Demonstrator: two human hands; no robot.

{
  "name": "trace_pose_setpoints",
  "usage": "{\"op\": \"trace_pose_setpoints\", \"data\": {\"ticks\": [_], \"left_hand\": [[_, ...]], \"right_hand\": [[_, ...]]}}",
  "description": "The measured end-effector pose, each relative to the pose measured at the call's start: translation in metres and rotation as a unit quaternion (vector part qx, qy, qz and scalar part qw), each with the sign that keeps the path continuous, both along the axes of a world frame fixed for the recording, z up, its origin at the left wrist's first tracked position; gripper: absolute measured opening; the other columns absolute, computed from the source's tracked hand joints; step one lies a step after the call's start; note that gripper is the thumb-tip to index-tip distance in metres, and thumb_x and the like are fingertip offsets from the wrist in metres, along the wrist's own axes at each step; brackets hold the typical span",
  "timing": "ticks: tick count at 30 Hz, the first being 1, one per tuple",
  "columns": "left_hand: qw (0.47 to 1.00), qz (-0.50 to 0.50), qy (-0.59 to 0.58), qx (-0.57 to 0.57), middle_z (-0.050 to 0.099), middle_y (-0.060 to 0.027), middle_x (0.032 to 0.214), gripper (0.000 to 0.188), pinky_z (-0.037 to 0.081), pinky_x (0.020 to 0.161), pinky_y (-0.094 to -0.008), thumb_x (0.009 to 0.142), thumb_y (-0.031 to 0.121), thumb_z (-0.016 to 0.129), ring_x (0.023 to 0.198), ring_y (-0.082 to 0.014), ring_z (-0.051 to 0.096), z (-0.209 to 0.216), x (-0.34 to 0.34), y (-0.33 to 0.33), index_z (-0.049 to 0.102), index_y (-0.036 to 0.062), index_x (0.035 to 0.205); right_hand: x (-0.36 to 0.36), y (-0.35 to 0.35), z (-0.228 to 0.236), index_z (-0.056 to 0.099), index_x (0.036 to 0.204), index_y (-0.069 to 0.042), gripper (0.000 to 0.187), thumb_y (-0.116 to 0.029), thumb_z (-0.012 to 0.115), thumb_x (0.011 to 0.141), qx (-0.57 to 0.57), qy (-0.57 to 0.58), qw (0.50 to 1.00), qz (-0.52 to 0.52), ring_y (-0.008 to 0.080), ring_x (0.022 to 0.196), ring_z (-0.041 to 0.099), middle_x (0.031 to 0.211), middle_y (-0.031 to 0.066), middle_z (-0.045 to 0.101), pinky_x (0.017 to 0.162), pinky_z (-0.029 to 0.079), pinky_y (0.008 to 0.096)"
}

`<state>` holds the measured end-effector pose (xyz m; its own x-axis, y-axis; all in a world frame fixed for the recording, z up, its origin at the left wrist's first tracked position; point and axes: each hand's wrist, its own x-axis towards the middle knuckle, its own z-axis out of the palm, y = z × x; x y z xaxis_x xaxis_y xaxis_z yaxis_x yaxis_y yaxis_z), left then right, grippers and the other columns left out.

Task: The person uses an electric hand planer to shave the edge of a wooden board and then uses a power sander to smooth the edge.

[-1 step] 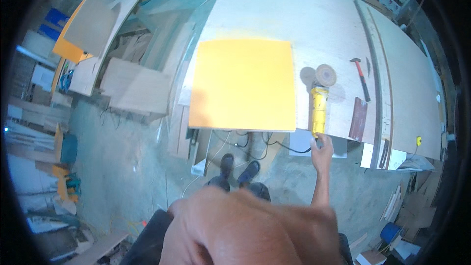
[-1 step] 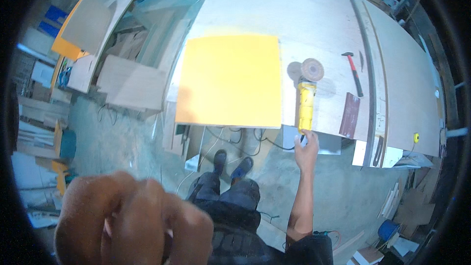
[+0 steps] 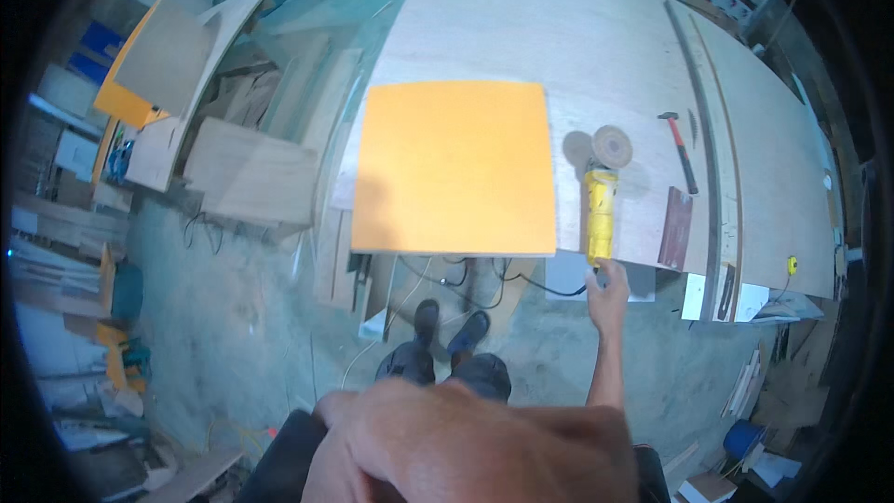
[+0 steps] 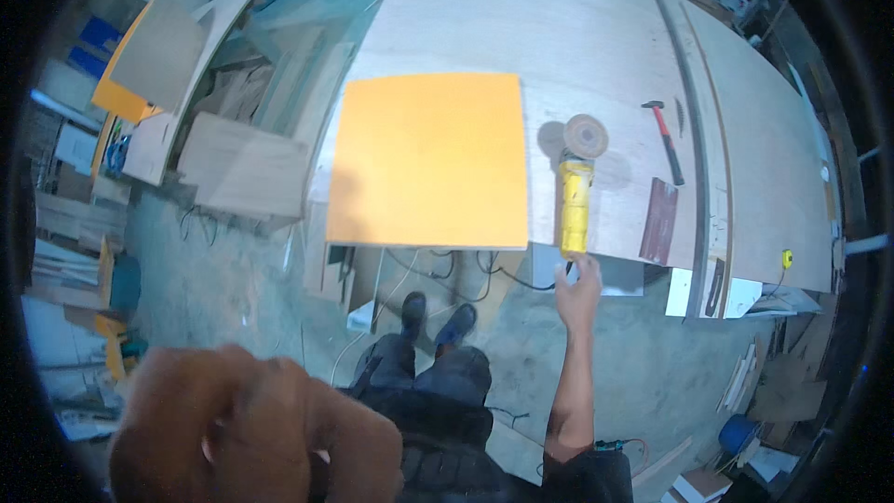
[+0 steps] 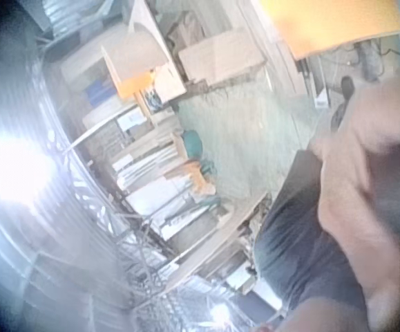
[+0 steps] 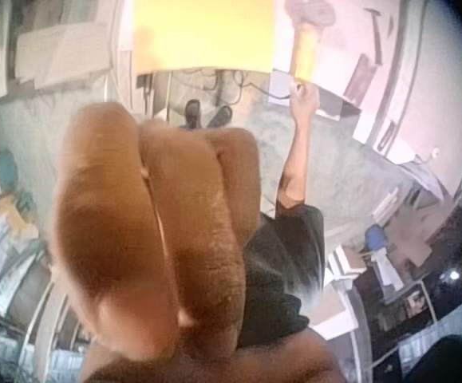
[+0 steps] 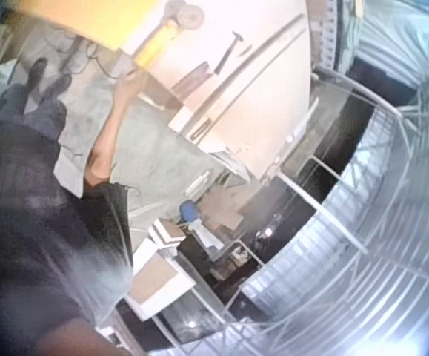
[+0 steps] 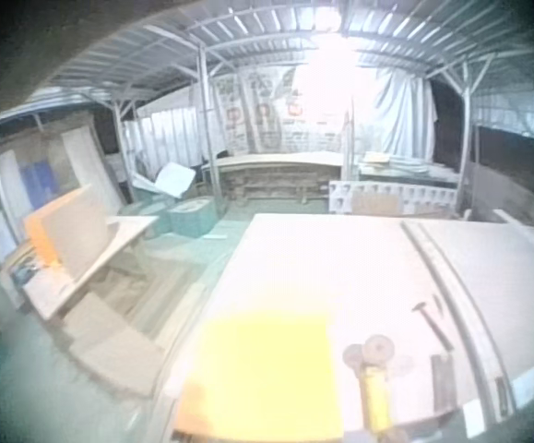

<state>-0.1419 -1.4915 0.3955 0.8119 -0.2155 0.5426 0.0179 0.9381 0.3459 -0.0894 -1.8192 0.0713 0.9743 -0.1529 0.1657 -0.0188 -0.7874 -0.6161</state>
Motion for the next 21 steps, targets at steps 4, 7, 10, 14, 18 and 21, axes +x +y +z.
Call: {"op": "trace_pose_setpoints", "data": {"ticks": [4, 7, 10, 14, 18, 21], "left_hand": [[0.985, -0.034, 0.170, 0.002, 0.070, -0.0186, 0.109, 0.021, 0.051, 0.078, -0.0318, 0.101, 0.014, 0.062, 0.091, -0.0227, 0.067, -0.028, 0.000, -0.009, 0.066, -0.0012, 0.115], [0.960, -0.079, 0.241, 0.120, 0.071, -0.0198, 0.113, 0.025, 0.053, 0.084, -0.0338, 0.103, 0.016, 0.060, 0.097, -0.0237, 0.069, -0.055, 0.004, 0.001, 0.064, -0.0028, 0.120], [0.903, -0.142, 0.199, 0.353, 0.072, -0.0143, 0.109, 0.025, 0.052, 0.078, -0.0321, 0.101, 0.020, 0.063, 0.091, -0.0198, 0.068, -0.102, 0.009, 0.012, 0.069, 0.0023, 0.118], [0.780, -0.074, 0.165, 0.599, 0.074, -0.0056, 0.104, 0.026, 0.052, 0.079, -0.0299, 0.099, 0.021, 0.066, 0.090, -0.0130, 0.067, -0.202, 0.011, 0.030, 0.070, 0.0032, 0.118], [0.600, 0.073, 0.126, 0.787, 0.073, -0.0045, 0.096, 0.025, 0.052, 0.075, -0.0286, 0.100, 0.025, 0.067, 0.085, -0.0119, 0.066, -0.336, 0.005, 0.041, 0.071, 0.0017, 0.110], [0.719, -0.083, 0.304, 0.620, 0.072, -0.0044, 0.103, 0.029, 0.052, 0.083, -0.0299, 0.103, 0.028, 0.065, 0.092, -0.0131, 0.065, -0.382, -0.007, 0.021, 0.068, 0.0000, 0.113]], "right_hand": [[-0.006, -0.001, 0.009, 0.068, 0.119, -0.002, 0.034, -0.009, 0.076, 0.086, 0.038, 0.045, 0.998, -0.028, 0.0306, 0.109, 0.065, 0.117, 0.0165, 0.067, 0.093, 0.051, 0.0396], [0.009, 0.002, 0.004, 0.066, 0.126, -0.002, 0.042, -0.013, 0.077, 0.088, 0.056, 0.036, 0.995, -0.074, 0.0260, 0.106, 0.066, 0.113, 0.0146, 0.068, 0.091, 0.052, 0.0370], [0.046, -0.023, -0.022, 0.063, 0.132, 0.000, 0.051, -0.018, 0.080, 0.087, 0.040, 0.028, 0.995, -0.090, 0.0250, 0.104, 0.068, 0.114, 0.0138, 0.070, 0.089, 0.052, 0.0380], [0.125, -0.025, -0.061, 0.062, 0.130, 0.006, 0.063, -0.033, 0.082, 0.084, 0.029, 0.080, 0.994, -0.063, 0.0243, 0.102, 0.071, 0.111, 0.0176, 0.073, 0.086, 0.055, 0.0395], [0.176, -0.037, -0.045, 0.065, 0.117, 0.006, 0.053, -0.033, 0.075, 0.082, 0.028, 0.232, 0.972, -0.024, 0.0261, 0.071, 0.072, 0.088, 0.0163, 0.072, 0.067, 0.057, 0.0376], [0.155, 0.000, -0.014, 0.065, 0.109, 0.002, 0.042, -0.029, 0.074, 0.083, 0.167, 0.297, 0.938, -0.067, 0.0216, 0.061, 0.067, 0.084, 0.0119, 0.069, 0.058, 0.056, 0.0351]]}}
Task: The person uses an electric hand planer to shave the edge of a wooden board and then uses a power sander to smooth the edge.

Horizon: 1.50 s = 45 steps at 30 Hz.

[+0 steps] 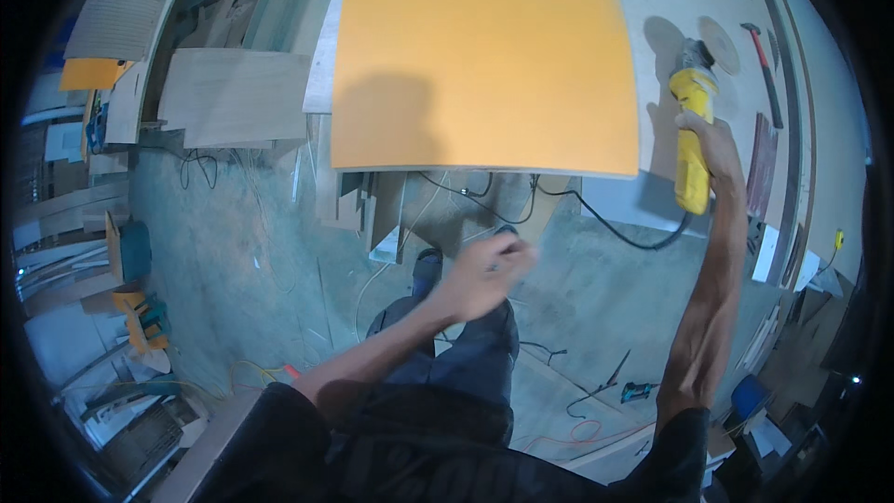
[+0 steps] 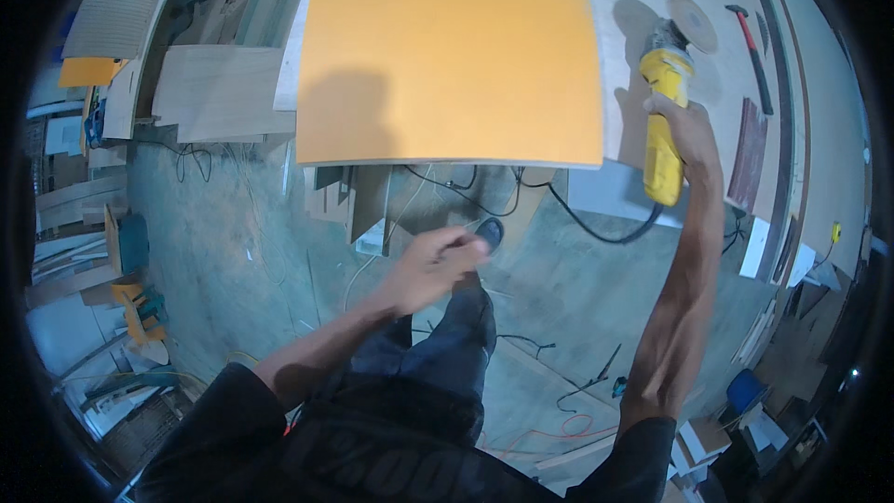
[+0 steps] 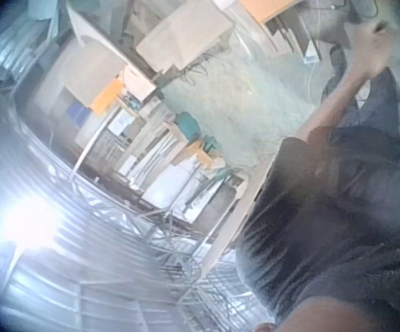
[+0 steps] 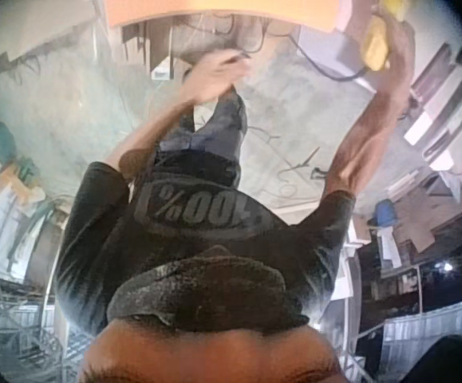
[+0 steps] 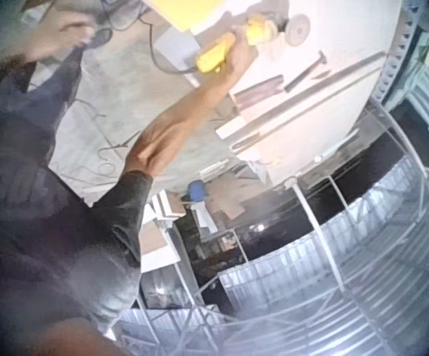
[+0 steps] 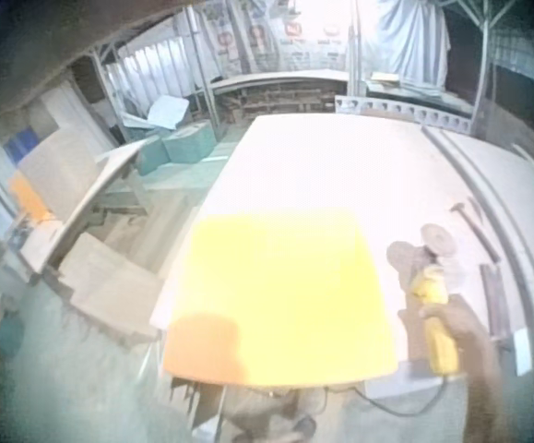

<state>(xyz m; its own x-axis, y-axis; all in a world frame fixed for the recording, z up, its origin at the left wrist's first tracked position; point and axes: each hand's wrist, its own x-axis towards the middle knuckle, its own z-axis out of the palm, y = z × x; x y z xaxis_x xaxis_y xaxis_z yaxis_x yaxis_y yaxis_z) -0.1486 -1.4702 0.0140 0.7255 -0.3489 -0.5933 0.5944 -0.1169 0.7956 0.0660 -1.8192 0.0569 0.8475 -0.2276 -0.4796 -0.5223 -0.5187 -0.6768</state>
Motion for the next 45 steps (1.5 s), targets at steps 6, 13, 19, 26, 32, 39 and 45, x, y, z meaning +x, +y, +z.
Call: {"op": "trace_pose_setpoints", "data": {"ticks": [6, 13, 19, 26, 32, 39, 45], "left_hand": [[0.978, 0.060, -0.011, -0.197, 0.058, -0.0133, 0.129, 0.063, 0.044, 0.102, -0.0313, 0.104, 0.045, 0.062, 0.121, -0.0191, 0.056, -0.010, -0.050, -0.034, 0.044, -0.0003, 0.143], [0.988, -0.089, -0.121, 0.030, 0.068, -0.0074, 0.091, 0.066, 0.055, 0.078, -0.0390, 0.094, 0.053, 0.073, 0.086, -0.0223, 0.068, -0.037, -0.137, 0.032, 0.059, -0.0041, 0.124], [0.944, -0.147, 0.159, -0.251, 0.067, -0.0048, 0.081, 0.042, 0.050, 0.056, -0.0277, 0.094, 0.036, 0.077, 0.064, -0.0140, 0.066, -0.048, -0.147, 0.089, 0.065, 0.0004, 0.113], [0.929, -0.260, 0.183, -0.190, 0.064, -0.0053, 0.078, 0.037, 0.052, 0.053, -0.0302, 0.089, 0.030, 0.075, 0.060, -0.0149, 0.064, -0.096, -0.152, 0.072, 0.065, -0.0025, 0.104], [0.915, -0.292, 0.201, -0.191, 0.067, -0.0072, 0.078, 0.033, 0.050, 0.053, -0.0302, 0.093, 0.029, 0.073, 0.057, -0.0159, 0.064, -0.126, -0.144, 0.049, 0.065, -0.0008, 0.104], [0.916, -0.384, -0.051, -0.099, 0.072, -0.0096, 0.085, 0.052, 0.055, 0.068, -0.0374, 0.095, 0.049, 0.072, 0.075, -0.0259, 0.071, -0.145, -0.116, 0.055, 0.066, -0.0003, 0.110], [0.809, -0.076, -0.546, 0.203, 0.068, -0.0062, 0.083, 0.024, 0.053, 0.071, -0.0295, 0.102, 0.026, 0.064, 0.078, -0.0112, 0.065, -0.053, 0.009, 0.102, 0.072, 0.0029, 0.101]], "right_hand": [[-0.193, 0.122, -0.017, 0.058, 0.121, 0.001, 0.043, -0.014, 0.078, 0.085, 0.167, -0.169, 0.965, -0.111, 0.0182, 0.083, 0.070, 0.101, 0.0114, 0.068, 0.068, 0.057, 0.0320], [-0.326, 0.260, -0.070, 0.053, 0.131, 0.001, 0.050, -0.033, 0.068, 0.097, 0.409, -0.207, 0.805, -0.376, 0.0258, 0.082, 0.070, 0.106, 0.0171, 0.066, 0.069, 0.059, 0.0370], [-0.379, 0.288, -0.123, 0.042, 0.144, 0.004, 0.068, -0.051, 0.052, 0.105, 0.621, -0.274, 0.637, -0.365, 0.0304, 0.093, 0.070, 0.124, 0.0231, 0.062, 0.079, 0.064, 0.0446], [-0.404, 0.269, -0.165, 0.051, 0.134, 0.001, 0.059, -0.051, 0.049, 0.106, 0.484, -0.268, 0.739, -0.385, 0.0238, 0.086, 0.070, 0.110, 0.0162, 0.067, 0.074, 0.063, 0.0370], [-0.399, 0.246, -0.187, 0.054, 0.130, 0.000, 0.057, -0.051, 0.053, 0.104, 0.525, -0.256, 0.694, -0.422, 0.0216, 0.084, 0.070, 0.110, 0.0160, 0.068, 0.073, 0.063, 0.0387], [-0.376, 0.224, -0.221, 0.053, 0.134, -0.001, 0.056, -0.044, 0.062, 0.099, 0.592, -0.298, 0.640, -0.389, 0.0233, 0.080, 0.070, 0.118, 0.0184, 0.067, 0.068, 0.062, 0.0398], [-0.359, 0.184, -0.226, 0.041, 0.147, -0.005, 0.066, -0.028, 0.070, 0.093, 0.404, -0.395, 0.728, -0.388, 0.0244, 0.075, 0.069, 0.114, 0.0180, 0.064, 0.063, 0.061, 0.0381]]}}
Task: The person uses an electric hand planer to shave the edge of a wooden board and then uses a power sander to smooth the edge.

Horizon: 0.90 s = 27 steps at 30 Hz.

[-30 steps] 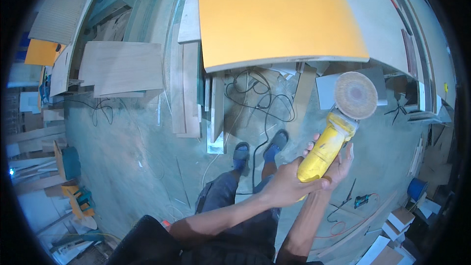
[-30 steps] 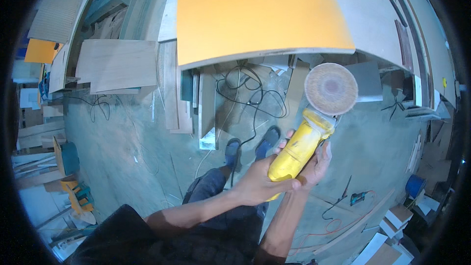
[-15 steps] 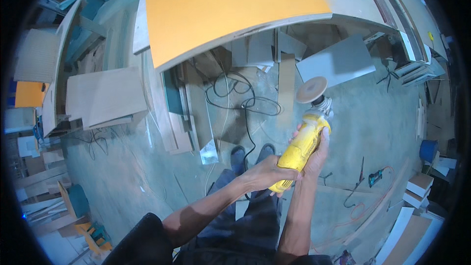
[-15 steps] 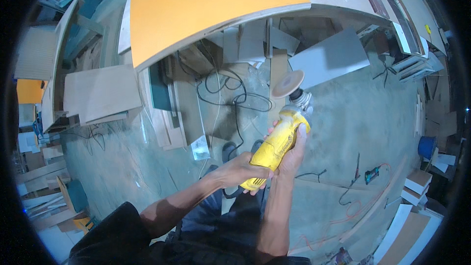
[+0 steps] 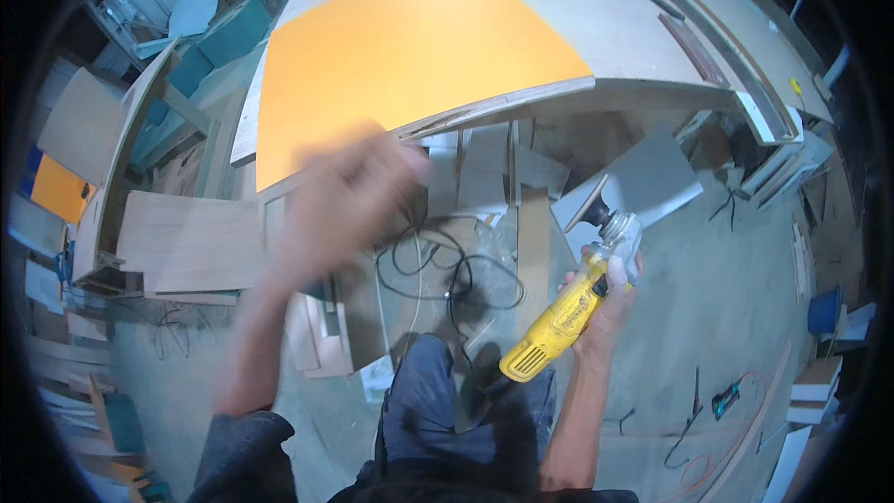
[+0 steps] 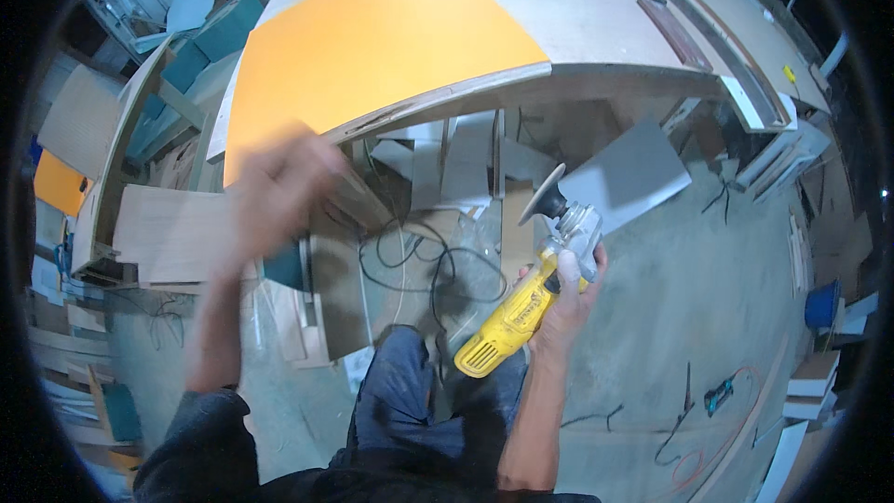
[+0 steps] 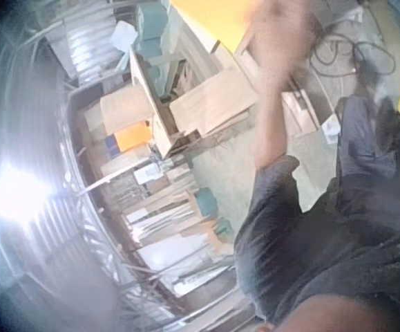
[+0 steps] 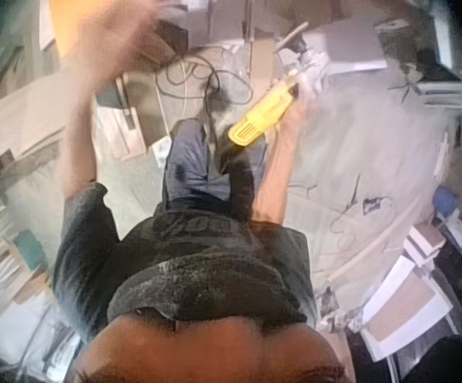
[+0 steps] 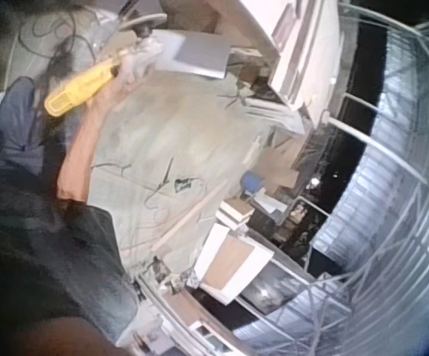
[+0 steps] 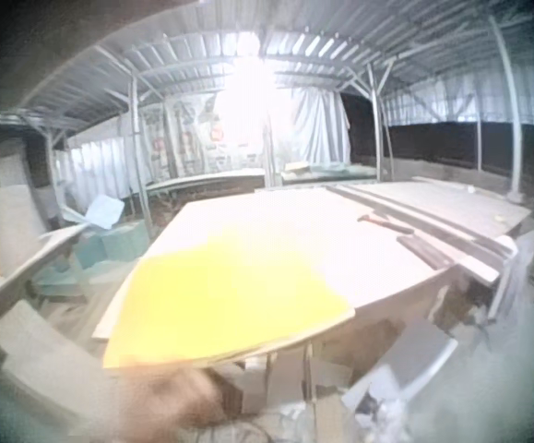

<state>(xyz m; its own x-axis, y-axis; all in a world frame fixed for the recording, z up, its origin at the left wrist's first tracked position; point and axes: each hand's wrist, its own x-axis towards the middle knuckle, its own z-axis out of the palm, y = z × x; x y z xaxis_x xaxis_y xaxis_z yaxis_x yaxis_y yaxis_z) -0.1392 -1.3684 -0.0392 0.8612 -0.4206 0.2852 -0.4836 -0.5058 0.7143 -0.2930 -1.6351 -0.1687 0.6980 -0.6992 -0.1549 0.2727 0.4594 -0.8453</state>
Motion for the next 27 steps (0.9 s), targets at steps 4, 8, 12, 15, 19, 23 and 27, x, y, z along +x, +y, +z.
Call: {"op": "trace_pose_setpoints", "data": {"ticks": [4, 8, 12, 15, 19, 23, 27], "left_hand": [[0.976, 0.119, -0.157, 0.096, 0.072, -0.0101, 0.103, 0.045, 0.050, 0.093, -0.0331, 0.107, 0.040, 0.055, 0.099, -0.0182, 0.067, 0.018, 0.100, 0.085, 0.070, -0.0012, 0.115], [0.954, 0.136, -0.185, 0.195, 0.062, -0.0160, 0.142, 0.061, 0.038, 0.116, -0.0356, 0.103, 0.054, 0.056, 0.134, -0.0262, 0.055, -0.028, 0.143, 0.140, 0.062, 0.0051, 0.140], [0.980, 0.083, -0.118, 0.140, 0.051, -0.0144, 0.155, 0.079, 0.029, 0.123, -0.0441, 0.098, 0.069, 0.052, 0.143, -0.0295, 0.046, -0.052, 0.151, 0.135, 0.053, 0.0127, 0.152], [0.973, 0.125, -0.119, 0.156, 0.047, -0.0132, 0.159, 0.082, 0.026, 0.124, -0.0471, 0.095, 0.074, 0.050, 0.146, -0.0278, 0.044, -0.064, 0.151, 0.125, 0.049, 0.0172, 0.155], [0.969, 0.080, -0.127, 0.195, 0.038, -0.0106, 0.165, 0.086, 0.020, 0.127, -0.0459, 0.096, 0.077, 0.044, 0.153, -0.0290, 0.034, -0.054, 0.170, 0.148, 0.045, 0.0175, 0.158], [0.987, 0.003, -0.091, 0.134, 0.038, -0.0115, 0.165, 0.086, 0.021, 0.127, -0.0412, 0.098, 0.074, 0.044, 0.153, -0.0290, 0.033, -0.060, 0.171, 0.149, 0.044, 0.0119, 0.157], [0.988, -0.022, -0.092, 0.119, 0.038, -0.0116, 0.165, 0.085, 0.021, 0.127, -0.0392, 0.098, 0.072, 0.045, 0.153, -0.0275, 0.033, -0.063, 0.179, 0.153, 0.044, 0.0107, 0.157]], "right_hand": [[0.028, -0.003, -0.018, 0.037, 0.152, -0.006, 0.076, -0.019, 0.075, 0.087, -0.113, -0.065, 0.991, -0.004, 0.0242, 0.087, 0.068, 0.122, 0.0157, 0.059, 0.073, 0.061, 0.0383], [0.045, 0.017, -0.043, 0.039, 0.153, -0.007, 0.084, -0.008, 0.080, 0.079, -0.278, -0.154, 0.948, 0.008, 0.0223, 0.109, 0.064, 0.134, 0.0117, 0.054, 0.094, 0.055, 0.0366], [0.061, 0.057, -0.087, 0.042, 0.152, -0.008, 0.090, -0.002, 0.085, 0.073, -0.366, -0.205, 0.908, 0.015, 0.0207, 0.115, 0.061, 0.136, 0.0109, 0.054, 0.101, 0.051, 0.0341], [0.065, 0.109, -0.097, 0.045, 0.149, -0.006, 0.087, -0.004, 0.087, 0.073, -0.421, -0.238, 0.875, -0.004, 0.0206, 0.116, 0.062, 0.134, 0.0102, 0.055, 0.100, 0.051, 0.0339], [0.083, 0.177, -0.080, 0.046, 0.149, -0.005, 0.086, -0.002, 0.086, 0.073, -0.516, -0.299, 0.803, 0.002, 0.0202, 0.120, 0.059, 0.136, 0.0096, 0.055, 0.104, 0.048, 0.0335], [0.102, 0.212, -0.082, 0.047, 0.149, -0.006, 0.088, -0.004, 0.087, 0.071, -0.550, -0.332, 0.767, 0.009, 0.0201, 0.119, 0.059, 0.134, 0.0105, 0.056, 0.104, 0.049, 0.0335], [0.109, 0.236, -0.082, 0.047, 0.149, -0.006, 0.089, -0.005, 0.088, 0.070, -0.586, -0.323, 0.743, -0.022, 0.0214, 0.118, 0.059, 0.133, 0.0108, 0.057, 0.103, 0.050, 0.0353]]}}
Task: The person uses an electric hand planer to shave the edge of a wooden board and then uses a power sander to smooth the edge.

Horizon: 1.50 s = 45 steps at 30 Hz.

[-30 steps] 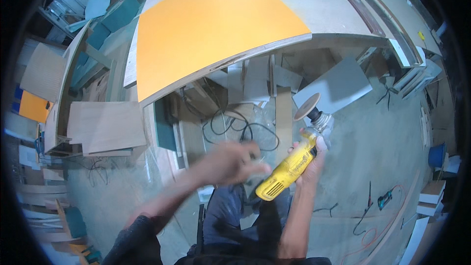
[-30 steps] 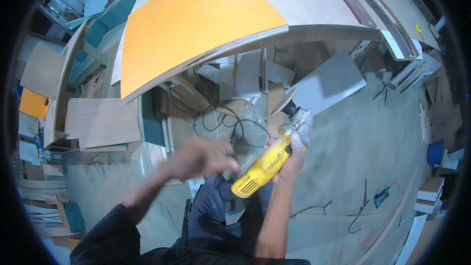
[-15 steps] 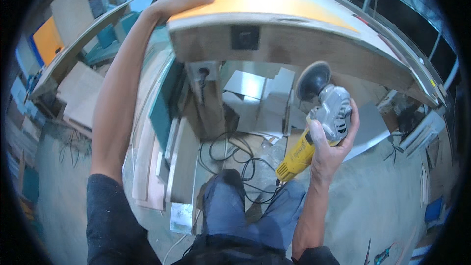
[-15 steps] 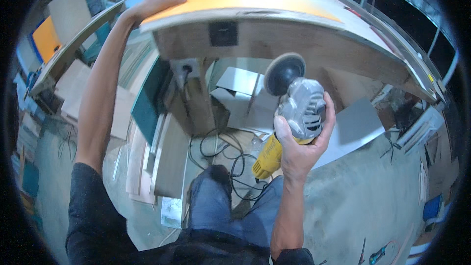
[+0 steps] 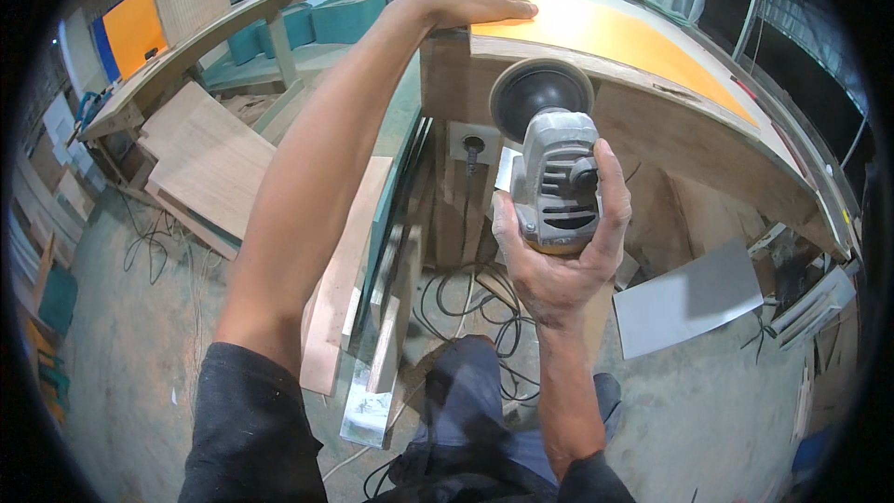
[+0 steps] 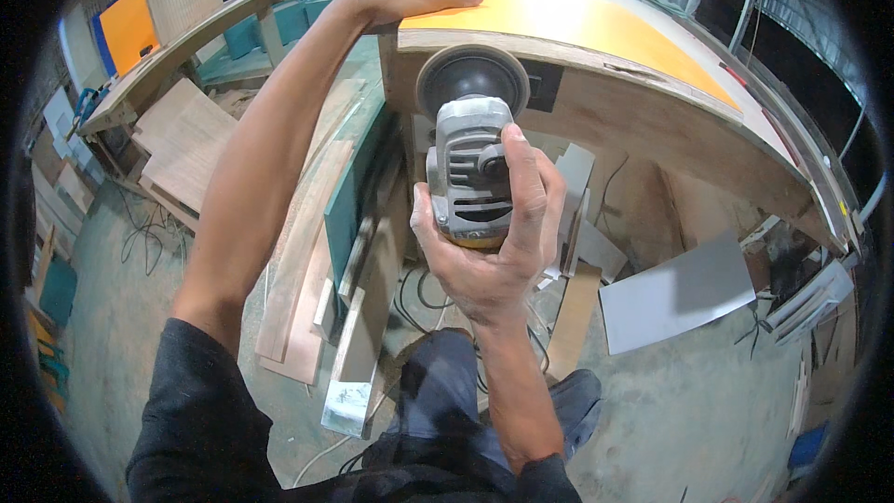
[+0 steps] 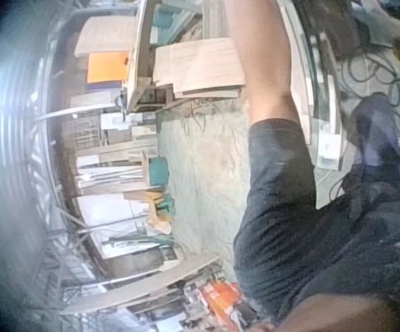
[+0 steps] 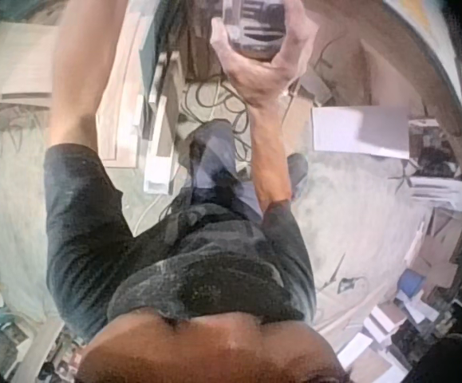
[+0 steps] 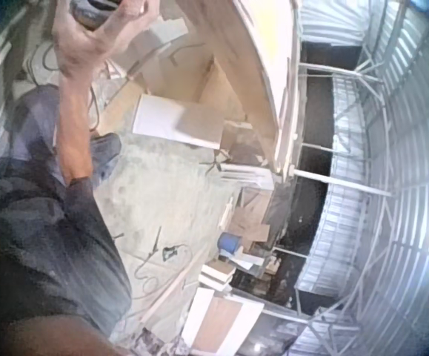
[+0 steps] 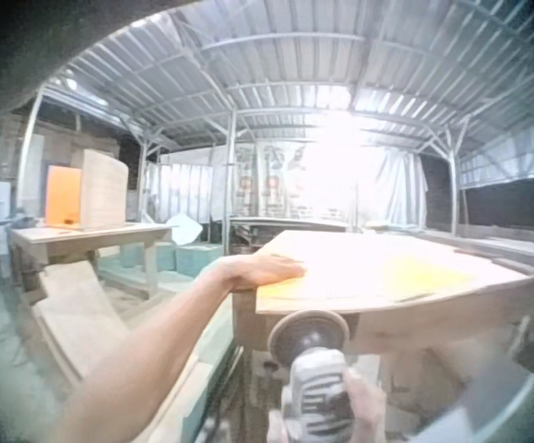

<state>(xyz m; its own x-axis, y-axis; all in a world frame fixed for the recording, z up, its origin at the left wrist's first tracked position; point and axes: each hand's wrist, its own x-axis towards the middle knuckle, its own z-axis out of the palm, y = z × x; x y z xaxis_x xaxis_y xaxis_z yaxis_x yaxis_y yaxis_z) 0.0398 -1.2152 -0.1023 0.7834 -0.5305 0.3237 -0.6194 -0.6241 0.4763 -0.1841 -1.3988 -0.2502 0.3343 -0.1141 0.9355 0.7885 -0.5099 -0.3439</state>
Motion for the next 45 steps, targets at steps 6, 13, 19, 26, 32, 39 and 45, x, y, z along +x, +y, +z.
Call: {"op": "trace_pose_setpoints", "data": {"ticks": [6, 13, 19, 26, 32, 39, 45], "left_hand": [[1.000, -0.004, 0.004, -0.003, 0.037, -0.0113, 0.166, 0.082, 0.021, 0.127, -0.0381, 0.099, 0.070, 0.046, 0.153, -0.0268, 0.033, 0.001, -0.006, -0.003, 0.045, 0.0105, 0.157], [1.000, 0.011, 0.025, 0.012, 0.037, -0.0092, 0.166, 0.077, 0.024, 0.126, -0.0379, 0.101, 0.066, 0.046, 0.152, -0.0248, 0.035, 0.009, -0.019, -0.005, 0.045, 0.0132, 0.157], [0.999, 0.036, 0.013, 0.032, 0.038, -0.0069, 0.166, 0.077, 0.026, 0.125, -0.0380, 0.101, 0.066, 0.045, 0.152, -0.0243, 0.035, 0.011, -0.022, -0.004, 0.044, 0.0149, 0.158], [0.999, 0.032, 0.035, 0.021, 0.039, -0.0076, 0.165, 0.078, 0.029, 0.123, -0.0389, 0.099, 0.067, 0.048, 0.150, -0.0253, 0.038, 0.009, -0.018, -0.003, 0.045, 0.0157, 0.157], [0.999, 0.019, 0.040, 0.004, 0.045, -0.0128, 0.161, 0.081, 0.032, 0.121, -0.0382, 0.098, 0.071, 0.050, 0.145, -0.0262, 0.045, 0.006, -0.015, -0.003, 0.048, 0.0142, 0.156], [0.997, 0.044, -0.053, 0.045, 0.049, -0.0189, 0.157, 0.082, 0.032, 0.121, -0.0426, 0.099, 0.073, 0.045, 0.144, -0.0318, 0.046, 0.003, -0.014, 0.000, 0.053, 0.0105, 0.151], [0.994, 0.068, -0.064, 0.062, 0.047, -0.0195, 0.158, 0.083, 0.024, 0.124, -0.0534, 0.097, 0.076, 0.041, 0.149, -0.0337, 0.040, 0.001, -0.014, -0.002, 0.053, 0.0155, 0.152]], "right_hand": [[0.008, 0.018, 0.000, 0.049, 0.148, -0.006, 0.088, -0.007, 0.089, 0.069, -0.026, -0.038, 0.999, -0.015, 0.0243, 0.112, 0.060, 0.125, 0.0113, 0.059, 0.098, 0.050, 0.0372], [0.020, 0.029, 0.005, 0.052, 0.146, -0.008, 0.087, -0.009, 0.088, 0.067, -0.016, -0.053, 0.998, -0.016, 0.0279, 0.110, 0.061, 0.126, 0.0118, 0.062, 0.094, 0.052, 0.0398], [0.023, -0.012, 0.004, 0.050, 0.147, -0.008, 0.084, -0.007, 0.085, 0.071, 0.043, -0.036, 0.997, -0.049, 0.0238, 0.119, 0.060, 0.137, 0.0123, 0.056, 0.104, 0.050, 0.0370], [0.002, -0.008, 0.018, 0.048, 0.148, -0.006, 0.083, -0.005, 0.083, 0.073, 0.011, -0.038, 0.999, -0.013, 0.0244, 0.124, 0.059, 0.139, 0.0125, 0.054, 0.105, 0.050, 0.0365], [0.019, 0.037, 0.007, 0.055, 0.148, -0.024, 0.090, -0.014, 0.090, 0.065, 0.014, -0.031, 0.999, 0.021, 0.0286, 0.104, 0.066, 0.122, 0.0163, 0.059, 0.075, 0.061, 0.0377], [0.028, -0.002, 0.006, 0.054, 0.148, -0.013, 0.087, -0.012, 0.087, 0.067, 0.014, -0.059, 0.998, -0.024, 0.0274, 0.105, 0.066, 0.123, 0.0168, 0.059, 0.083, 0.060, 0.0370], [0.026, -0.068, 0.015, 0.050, 0.147, -0.009, 0.083, -0.005, 0.083, 0.070, 0.112, 0.012, 0.993, -0.019, 0.0223, 0.118, 0.060, 0.135, 0.0121, 0.055, 0.100, 0.053, 0.0358]]}}
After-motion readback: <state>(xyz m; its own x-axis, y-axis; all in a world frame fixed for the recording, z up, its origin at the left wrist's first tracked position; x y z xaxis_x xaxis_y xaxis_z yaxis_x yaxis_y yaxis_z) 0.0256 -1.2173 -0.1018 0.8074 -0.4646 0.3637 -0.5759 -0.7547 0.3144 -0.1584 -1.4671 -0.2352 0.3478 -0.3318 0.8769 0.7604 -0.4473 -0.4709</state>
